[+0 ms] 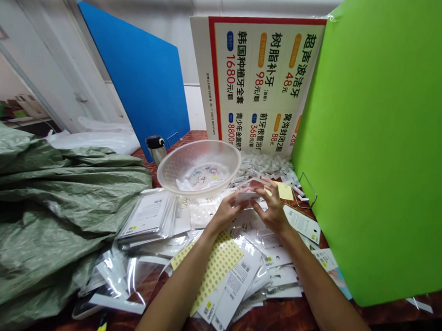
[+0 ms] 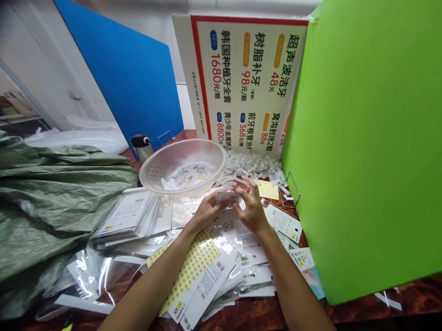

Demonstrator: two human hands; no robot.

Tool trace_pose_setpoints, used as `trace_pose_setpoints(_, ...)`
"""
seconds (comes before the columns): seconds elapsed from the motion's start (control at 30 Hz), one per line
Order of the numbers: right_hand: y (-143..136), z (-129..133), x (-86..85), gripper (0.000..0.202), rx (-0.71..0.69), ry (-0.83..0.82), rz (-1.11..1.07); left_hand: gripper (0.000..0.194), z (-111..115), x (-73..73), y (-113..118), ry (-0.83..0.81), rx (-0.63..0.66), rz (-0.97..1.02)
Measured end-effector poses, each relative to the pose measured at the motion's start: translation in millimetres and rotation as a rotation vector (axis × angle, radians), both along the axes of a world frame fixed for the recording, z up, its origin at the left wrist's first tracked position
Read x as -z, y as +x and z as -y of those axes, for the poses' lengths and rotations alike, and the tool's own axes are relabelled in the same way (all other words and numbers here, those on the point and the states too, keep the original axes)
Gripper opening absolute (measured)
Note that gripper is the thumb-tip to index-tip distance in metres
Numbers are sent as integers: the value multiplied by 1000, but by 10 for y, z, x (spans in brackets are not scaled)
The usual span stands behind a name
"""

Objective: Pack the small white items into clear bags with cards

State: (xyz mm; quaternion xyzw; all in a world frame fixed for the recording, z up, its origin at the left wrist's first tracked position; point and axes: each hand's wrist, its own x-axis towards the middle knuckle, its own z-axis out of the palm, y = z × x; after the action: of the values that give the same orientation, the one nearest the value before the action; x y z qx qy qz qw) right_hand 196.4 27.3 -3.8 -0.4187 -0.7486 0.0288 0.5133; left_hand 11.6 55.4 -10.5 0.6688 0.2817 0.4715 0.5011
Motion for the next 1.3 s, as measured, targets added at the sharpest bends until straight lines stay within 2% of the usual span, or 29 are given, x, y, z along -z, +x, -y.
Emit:
trace_pose_setpoints(0.17,19,-3,-16,33,33,44,31,61,16,-41,-2,-24,27,7)
trace_pose_setpoints(0.37,70,10,-76,19,23,27,122,57,41,-59,-7,-2,32,17)
trace_pose_setpoints(0.63,116,36,-143,17,96,99,190,53,53,-92,-2,42,35,-20)
trace_pose_setpoints(0.9,124,57,-148,18,151,166,143,44,34,-52,-6,67,-47,-28)
trace_pose_setpoints(1.03,120,40,-129,20,125,117,155,47,20,-32,6,68,-49,-23)
trace_pose_setpoints(1.17,71,26,-112,25,143,93,-85,48,-22,46,45,-5,-166,72)
trace_pose_setpoints(1.23,25,38,-114,23,88,12,-127,49,-37,81,58,-34,-269,127)
trace_pose_setpoints(1.3,-23,58,-118,28,-24,-136,-123,47,-32,85,58,12,-313,107)
